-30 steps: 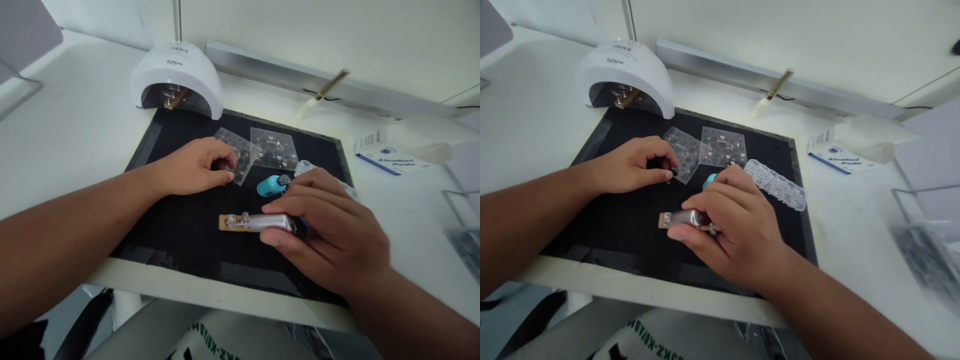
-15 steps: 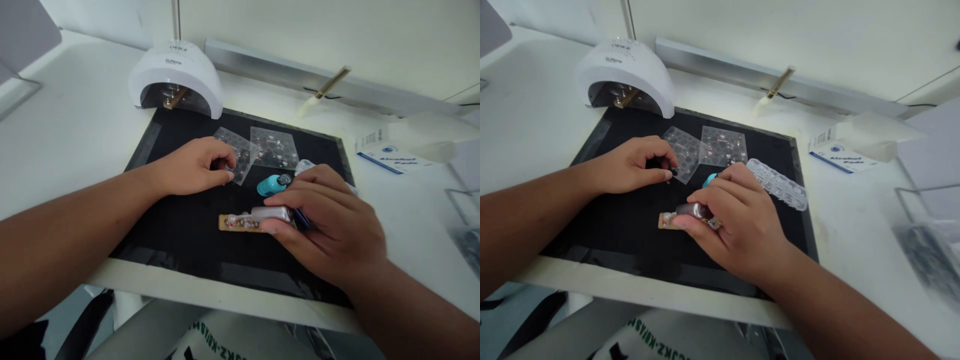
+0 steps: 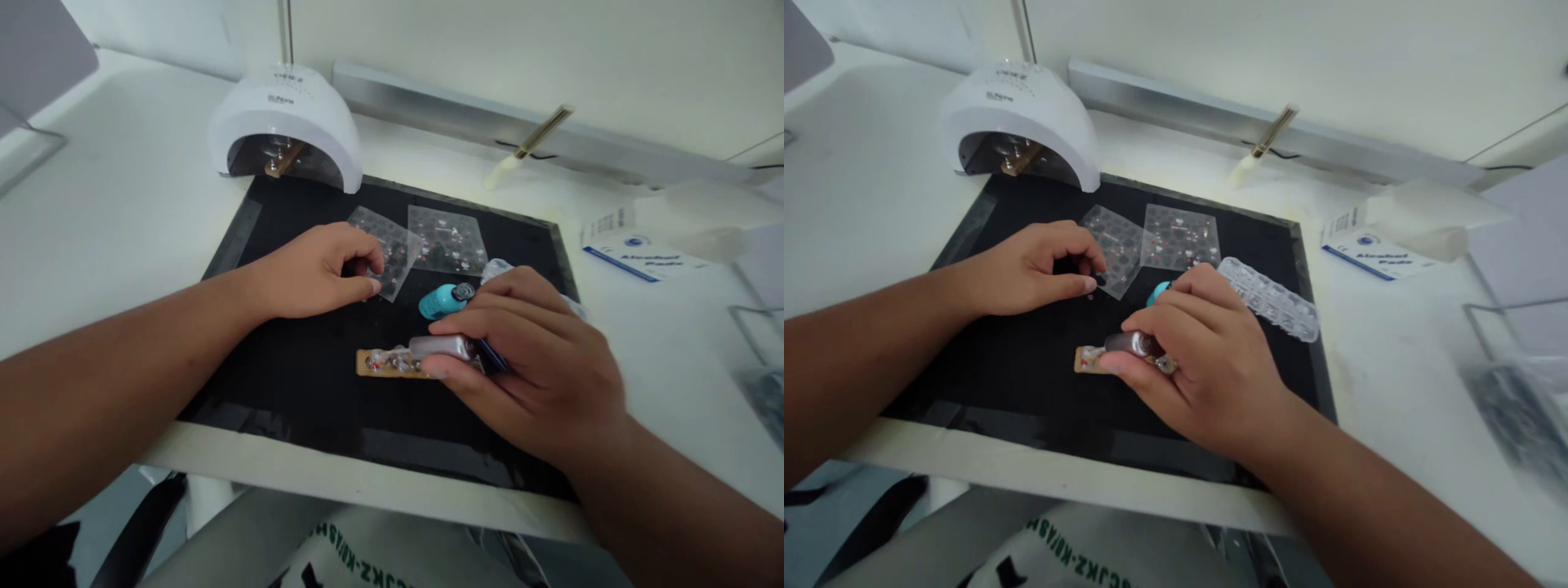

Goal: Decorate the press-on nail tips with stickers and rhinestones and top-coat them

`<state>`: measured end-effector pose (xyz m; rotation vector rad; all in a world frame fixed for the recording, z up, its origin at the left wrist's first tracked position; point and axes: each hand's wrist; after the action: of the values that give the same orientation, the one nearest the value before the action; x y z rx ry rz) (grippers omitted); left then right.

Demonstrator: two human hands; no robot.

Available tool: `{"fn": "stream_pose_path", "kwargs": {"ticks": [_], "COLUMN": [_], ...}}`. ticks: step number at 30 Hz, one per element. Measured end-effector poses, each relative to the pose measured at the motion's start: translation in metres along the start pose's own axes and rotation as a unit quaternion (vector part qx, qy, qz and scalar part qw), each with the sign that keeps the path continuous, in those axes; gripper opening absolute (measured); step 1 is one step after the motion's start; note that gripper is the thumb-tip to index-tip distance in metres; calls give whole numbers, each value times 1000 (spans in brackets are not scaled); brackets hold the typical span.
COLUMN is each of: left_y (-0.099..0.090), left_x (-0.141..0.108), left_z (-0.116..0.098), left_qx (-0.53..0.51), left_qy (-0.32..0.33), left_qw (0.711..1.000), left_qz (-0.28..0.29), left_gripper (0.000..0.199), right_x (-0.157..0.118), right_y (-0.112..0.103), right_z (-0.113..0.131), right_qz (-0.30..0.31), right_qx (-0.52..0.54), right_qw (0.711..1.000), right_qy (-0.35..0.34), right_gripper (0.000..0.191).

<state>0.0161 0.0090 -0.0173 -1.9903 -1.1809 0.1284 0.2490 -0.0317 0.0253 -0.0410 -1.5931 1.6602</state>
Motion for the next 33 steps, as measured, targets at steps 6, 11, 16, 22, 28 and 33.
{"fn": "stream_pose_path", "kwargs": {"ticks": [6, 11, 16, 22, 28, 33], "left_y": [1, 0, 0, 0, -1, 0], "left_x": [-2, -1, -1, -1, -1, -2], "left_z": [2, 1, 1, 1, 0, 0], "left_qx": [-5, 0, 2, 1, 2, 3], "left_qy": [3, 6, 9, 12, 9, 12], "left_qw": [1000, 1000, 1000, 1000, 1000, 1000], "left_qz": [-7, -2, -5, 0, 4, 0], "left_gripper": [19, 18, 18, 19, 19, 18], "right_x": [1, 0, 1, 0, -1, -1], "right_y": [-5, -3, 1, 1, 2, 3], "right_z": [-2, -2, 0, 0, 2, 2], "right_qz": [15, 30, 22, 6, -2, -6], "right_qx": [52, 88, 38, -1, -11, -29], "right_qw": [999, 996, 999, 1000, 1000, 1000], "right_qy": [0, -15, -9, 10, 6, -4], "right_gripper": [11, 13, 14, 16, 15, 16]}}
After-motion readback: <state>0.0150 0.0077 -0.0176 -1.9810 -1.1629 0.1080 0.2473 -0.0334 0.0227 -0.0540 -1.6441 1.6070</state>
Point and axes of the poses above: each hand's wrist, its own x-axis towards the middle knuckle, its own y-axis out of the palm, z = x × y, and after that the axes turned 7 degrees about y, right-handed
